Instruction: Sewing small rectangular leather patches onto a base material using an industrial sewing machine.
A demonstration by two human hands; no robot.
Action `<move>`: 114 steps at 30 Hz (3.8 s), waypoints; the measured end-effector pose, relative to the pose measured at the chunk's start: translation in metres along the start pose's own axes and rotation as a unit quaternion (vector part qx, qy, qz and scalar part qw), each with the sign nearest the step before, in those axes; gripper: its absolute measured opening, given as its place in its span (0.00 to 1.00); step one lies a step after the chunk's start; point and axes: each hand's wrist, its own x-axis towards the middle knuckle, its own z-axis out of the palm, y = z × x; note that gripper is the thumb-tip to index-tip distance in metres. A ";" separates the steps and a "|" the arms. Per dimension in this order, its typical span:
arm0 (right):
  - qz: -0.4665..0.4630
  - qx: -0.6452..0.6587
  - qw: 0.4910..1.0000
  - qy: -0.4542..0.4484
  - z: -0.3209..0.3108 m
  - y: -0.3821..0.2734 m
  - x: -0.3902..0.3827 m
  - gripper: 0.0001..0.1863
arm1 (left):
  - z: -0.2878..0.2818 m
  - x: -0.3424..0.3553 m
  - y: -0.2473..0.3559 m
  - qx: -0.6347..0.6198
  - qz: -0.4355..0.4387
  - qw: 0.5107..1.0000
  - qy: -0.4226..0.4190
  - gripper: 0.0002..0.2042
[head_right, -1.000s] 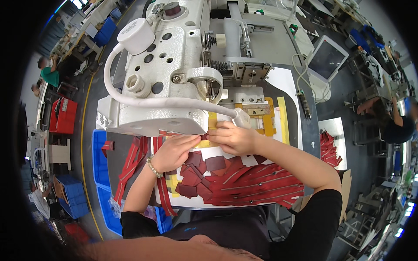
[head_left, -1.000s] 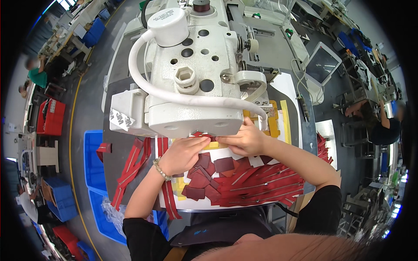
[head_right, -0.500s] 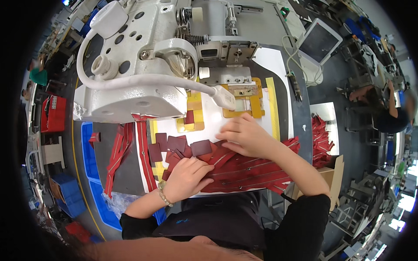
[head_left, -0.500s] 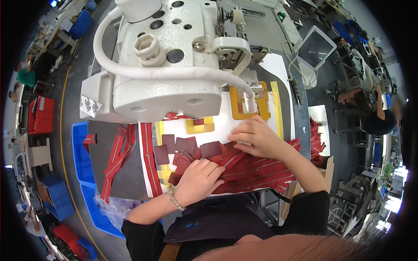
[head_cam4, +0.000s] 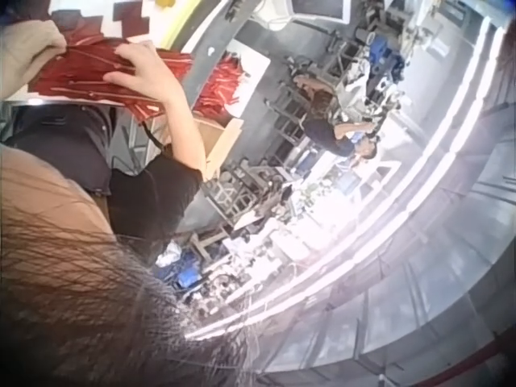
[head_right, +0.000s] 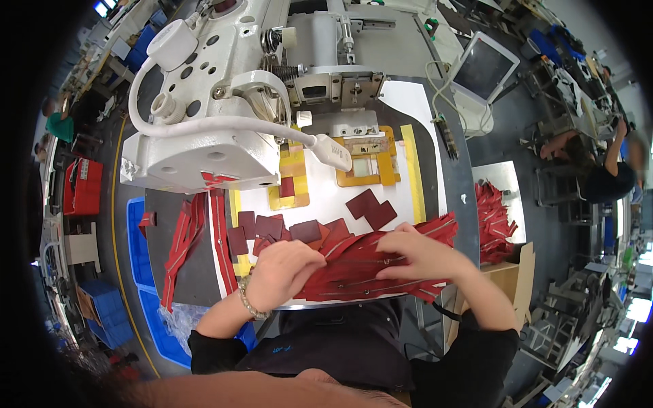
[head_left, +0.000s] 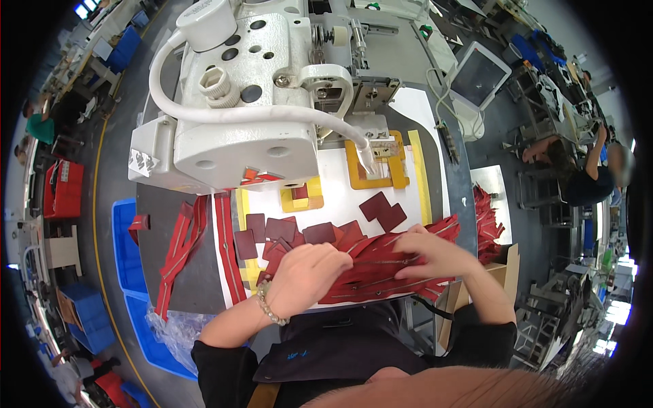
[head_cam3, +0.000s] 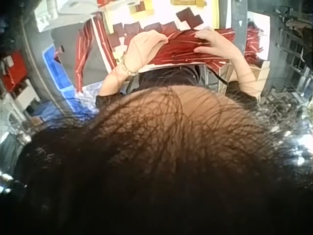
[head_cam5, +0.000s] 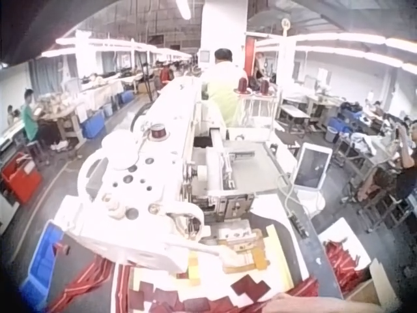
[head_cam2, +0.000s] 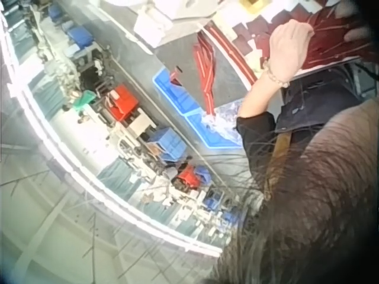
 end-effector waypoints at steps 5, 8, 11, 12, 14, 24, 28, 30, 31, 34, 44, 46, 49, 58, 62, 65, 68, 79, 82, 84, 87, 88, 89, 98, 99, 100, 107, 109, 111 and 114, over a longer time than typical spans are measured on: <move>0.161 0.339 0.921 0.101 -0.035 0.022 0.019 0.09 | -0.011 0.017 -0.023 0.159 0.017 0.986 0.040 0.08; 0.208 0.255 0.936 0.120 -0.048 0.041 0.057 0.08 | -0.003 0.024 -0.043 0.288 0.013 0.957 0.013 0.12; 0.205 0.260 0.933 0.139 -0.049 0.058 0.082 0.08 | 0.011 0.023 -0.048 0.393 0.028 0.919 -0.027 0.18; 0.194 0.251 0.937 0.144 -0.049 0.060 0.088 0.08 | 0.016 0.018 -0.046 0.370 0.017 0.928 -0.030 0.19; 0.185 0.244 0.942 0.135 -0.046 0.070 0.093 0.08 | 0.023 0.010 -0.044 0.327 -0.016 0.943 -0.055 0.25; 0.187 0.161 0.964 0.100 -0.060 0.061 0.099 0.09 | 0.027 0.012 -0.046 0.332 -0.085 0.936 -0.084 0.38; 0.199 0.179 0.959 0.088 -0.059 0.066 0.095 0.09 | 0.029 0.011 -0.048 0.330 -0.105 0.932 -0.105 0.39; 0.206 0.071 0.971 0.100 -0.063 0.059 0.095 0.09 | 0.029 0.010 -0.048 0.332 -0.108 0.932 -0.100 0.39; 0.204 0.071 0.971 0.098 -0.064 0.053 0.095 0.09 | 0.029 0.010 -0.049 0.329 -0.109 0.932 -0.101 0.39; 0.119 -0.223 0.958 0.134 -0.063 0.040 0.099 0.08 | 0.027 0.009 -0.049 0.326 -0.108 0.933 -0.104 0.39; -0.118 0.315 0.889 0.310 0.010 0.020 0.178 0.23 | 0.003 0.003 -0.052 0.250 0.101 0.963 -0.007 0.25; -0.133 0.402 0.831 0.362 0.018 0.018 0.178 0.21 | -0.008 -0.001 -0.056 0.237 0.152 0.959 0.023 0.23; -0.110 0.300 0.902 0.289 0.016 0.003 0.158 0.13 | -0.021 -0.002 -0.059 0.224 0.202 0.952 0.056 0.18; -0.183 -0.223 0.935 0.206 0.012 0.036 0.119 0.19 | -0.010 -0.008 -0.080 0.275 0.122 0.951 -0.077 0.29; -0.151 -0.228 0.945 0.181 0.020 0.048 0.117 0.21 | -0.009 -0.013 -0.079 0.263 0.088 0.957 -0.085 0.29; -0.133 -0.229 0.947 0.180 0.022 0.053 0.118 0.22 | -0.011 -0.012 -0.080 0.260 0.102 0.958 -0.071 0.29; -0.145 -0.196 0.952 0.185 0.017 0.045 0.121 0.22 | -0.006 -0.017 -0.081 0.227 0.072 0.969 -0.069 0.27; -0.189 -0.179 0.948 0.183 0.007 0.039 0.121 0.21 | 0.008 -0.020 -0.099 0.129 0.059 0.983 -0.116 0.26; -0.078 -0.061 0.982 0.158 0.018 0.050 0.114 0.20 | 0.010 -0.016 -0.100 0.123 0.064 0.983 -0.119 0.26; -0.092 -0.050 0.983 0.153 0.026 0.068 0.117 0.22 | 0.012 -0.013 -0.101 0.120 0.068 0.983 -0.120 0.26; -0.112 -0.108 0.973 0.169 0.028 0.071 0.115 0.25 | 0.012 -0.009 -0.105 0.120 0.069 0.983 -0.119 0.26; -0.113 -0.108 0.973 0.170 0.028 0.071 0.116 0.25 | 0.012 -0.008 -0.106 0.120 0.069 0.983 -0.118 0.26; -0.131 -0.139 0.965 0.179 0.029 0.072 0.116 0.26 | 0.012 -0.008 -0.107 0.120 0.069 0.983 -0.118 0.26; -0.193 -0.209 0.935 0.210 0.023 0.063 0.120 0.25 | 0.016 -0.010 -0.109 0.113 0.056 0.986 -0.107 0.27; -0.195 -0.207 0.935 0.212 0.022 0.062 0.120 0.24 | 0.017 -0.010 -0.109 0.112 0.055 0.987 -0.105 0.27; -0.195 -0.208 0.935 0.212 0.022 0.063 0.120 0.24 | 0.017 -0.010 -0.109 0.110 0.055 0.987 -0.104 0.27; -0.182 -0.172 0.947 0.204 0.022 0.062 0.120 0.24 | 0.021 -0.010 -0.107 0.102 0.051 0.989 -0.094 0.28; -0.176 -0.167 0.948 0.205 0.023 0.064 0.120 0.23 | 0.022 -0.009 -0.107 0.099 0.052 0.990 -0.092 0.28; -0.185 -0.193 0.941 0.206 0.023 0.064 0.119 0.23 | 0.023 -0.009 -0.107 0.096 0.052 0.990 -0.090 0.28; -0.187 -0.207 0.938 0.206 0.023 0.063 0.120 0.24 | 0.025 -0.008 -0.107 0.091 0.053 0.990 -0.088 0.28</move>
